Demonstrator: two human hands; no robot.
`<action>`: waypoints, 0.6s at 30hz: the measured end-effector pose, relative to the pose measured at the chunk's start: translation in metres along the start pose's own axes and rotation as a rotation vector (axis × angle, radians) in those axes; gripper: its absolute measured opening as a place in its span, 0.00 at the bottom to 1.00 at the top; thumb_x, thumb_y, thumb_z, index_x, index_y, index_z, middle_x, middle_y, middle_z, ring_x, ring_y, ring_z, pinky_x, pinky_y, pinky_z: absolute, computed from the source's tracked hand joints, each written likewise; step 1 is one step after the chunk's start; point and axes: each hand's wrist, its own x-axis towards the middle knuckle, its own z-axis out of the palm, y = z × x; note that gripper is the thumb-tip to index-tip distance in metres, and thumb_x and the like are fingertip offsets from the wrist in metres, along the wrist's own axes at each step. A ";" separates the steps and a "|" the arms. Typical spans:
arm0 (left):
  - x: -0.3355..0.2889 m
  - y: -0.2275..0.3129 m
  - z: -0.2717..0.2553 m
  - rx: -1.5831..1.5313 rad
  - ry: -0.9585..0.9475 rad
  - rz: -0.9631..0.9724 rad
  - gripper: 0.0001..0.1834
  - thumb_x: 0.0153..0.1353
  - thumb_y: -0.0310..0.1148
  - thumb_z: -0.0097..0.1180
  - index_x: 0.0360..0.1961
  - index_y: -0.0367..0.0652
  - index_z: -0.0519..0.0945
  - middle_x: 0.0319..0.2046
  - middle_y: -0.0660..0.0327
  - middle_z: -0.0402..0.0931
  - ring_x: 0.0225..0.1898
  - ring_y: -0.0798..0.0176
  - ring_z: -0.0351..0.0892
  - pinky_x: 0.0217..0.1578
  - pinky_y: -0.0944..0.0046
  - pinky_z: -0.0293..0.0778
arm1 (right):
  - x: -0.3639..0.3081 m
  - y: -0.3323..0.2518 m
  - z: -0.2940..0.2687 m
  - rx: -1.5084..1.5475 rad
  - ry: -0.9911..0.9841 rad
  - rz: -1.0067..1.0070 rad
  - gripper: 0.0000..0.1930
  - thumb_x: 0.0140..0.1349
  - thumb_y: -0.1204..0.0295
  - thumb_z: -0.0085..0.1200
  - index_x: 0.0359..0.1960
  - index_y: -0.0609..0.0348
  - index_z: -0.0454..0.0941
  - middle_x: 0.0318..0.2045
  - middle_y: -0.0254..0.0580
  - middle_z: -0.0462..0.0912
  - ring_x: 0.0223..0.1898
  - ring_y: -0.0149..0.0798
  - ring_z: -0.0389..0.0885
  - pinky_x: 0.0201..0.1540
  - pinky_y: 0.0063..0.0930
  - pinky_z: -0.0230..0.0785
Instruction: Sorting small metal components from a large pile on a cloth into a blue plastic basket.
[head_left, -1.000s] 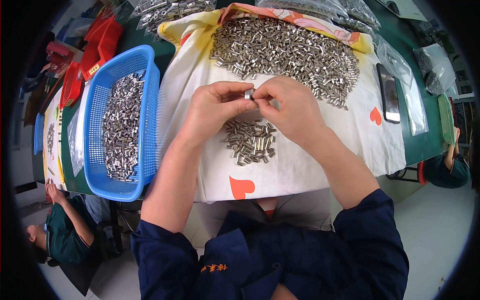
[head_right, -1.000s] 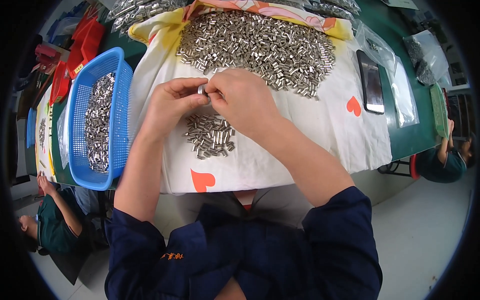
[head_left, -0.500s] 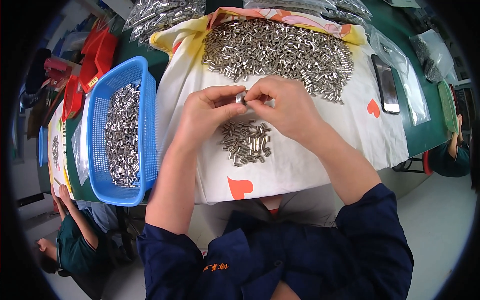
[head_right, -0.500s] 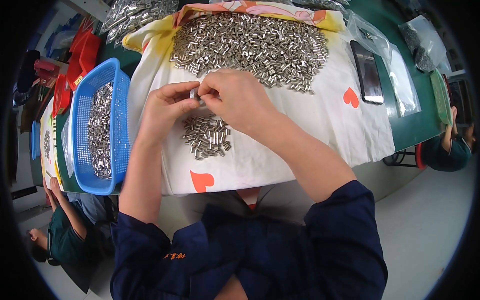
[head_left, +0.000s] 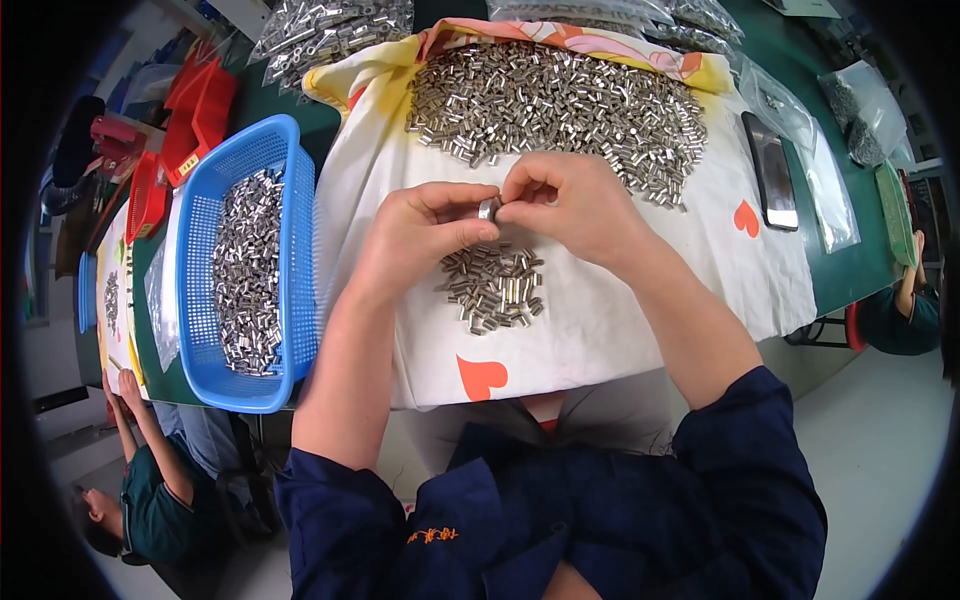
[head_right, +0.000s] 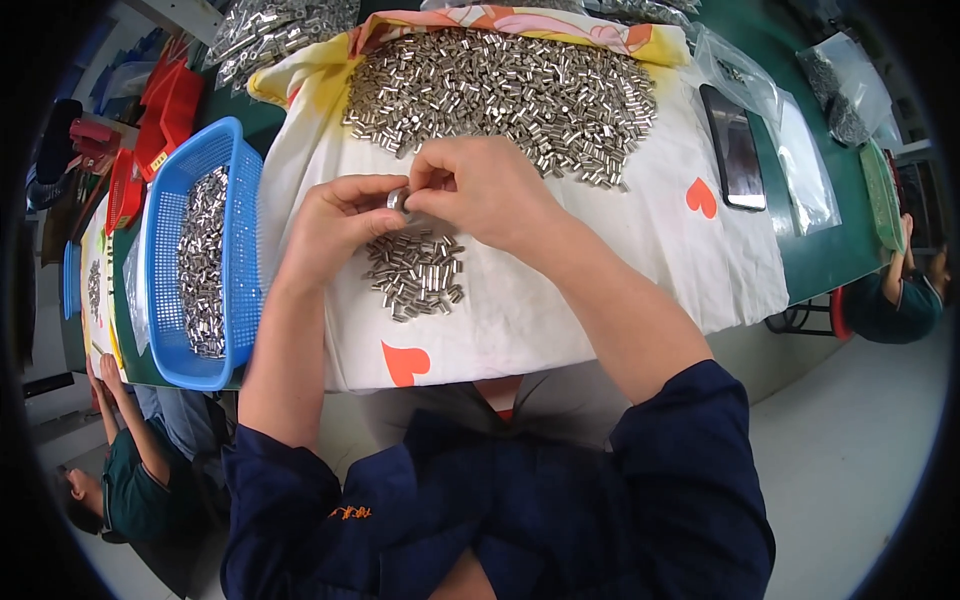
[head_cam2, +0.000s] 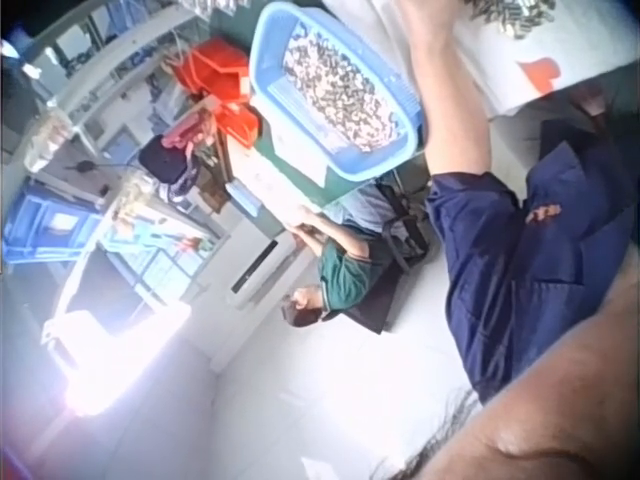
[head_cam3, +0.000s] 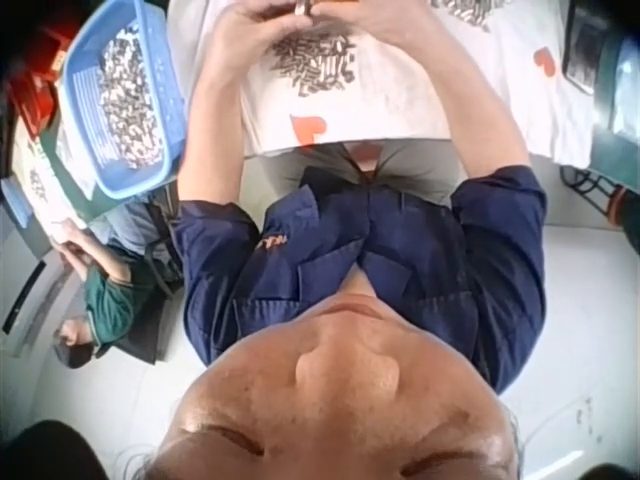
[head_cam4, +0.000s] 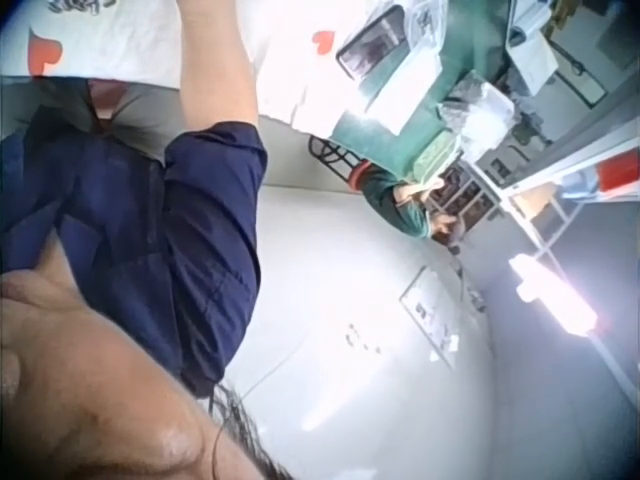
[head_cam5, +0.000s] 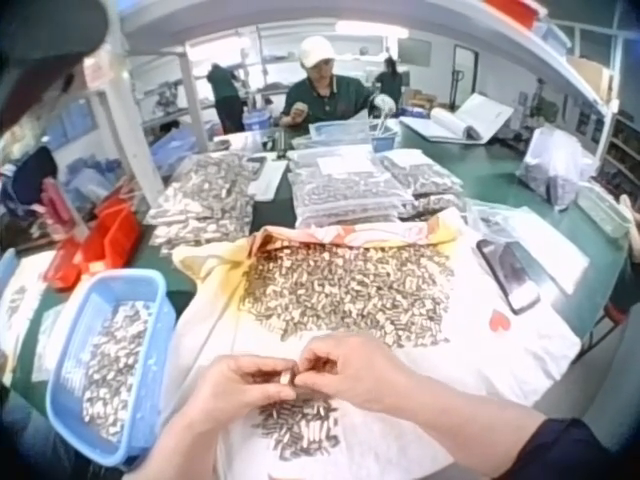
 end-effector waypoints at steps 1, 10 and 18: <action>0.000 0.001 0.001 0.000 0.000 0.010 0.18 0.47 0.22 0.60 0.42 0.33 0.75 0.33 0.60 0.77 0.33 0.72 0.76 0.36 0.74 0.72 | 0.001 0.000 -0.002 -0.007 0.002 -0.007 0.05 0.46 0.76 0.56 0.26 0.63 0.76 0.22 0.34 0.77 0.25 0.24 0.73 0.30 0.18 0.66; -0.007 0.003 0.008 0.162 -0.154 -0.042 0.17 0.43 0.24 0.64 0.38 0.37 0.78 0.25 0.66 0.75 0.28 0.76 0.72 0.31 0.76 0.71 | 0.038 0.019 0.007 -0.478 0.126 -0.354 0.05 0.49 0.73 0.50 0.27 0.58 0.77 0.26 0.40 0.77 0.31 0.41 0.75 0.35 0.31 0.67; -0.004 0.002 0.005 0.053 -0.167 -0.041 0.18 0.43 0.19 0.62 0.39 0.36 0.77 0.29 0.66 0.75 0.31 0.77 0.72 0.33 0.76 0.70 | 0.054 0.025 0.020 -0.704 0.096 -0.475 0.03 0.48 0.72 0.51 0.23 0.55 0.76 0.25 0.38 0.75 0.33 0.42 0.72 0.38 0.33 0.65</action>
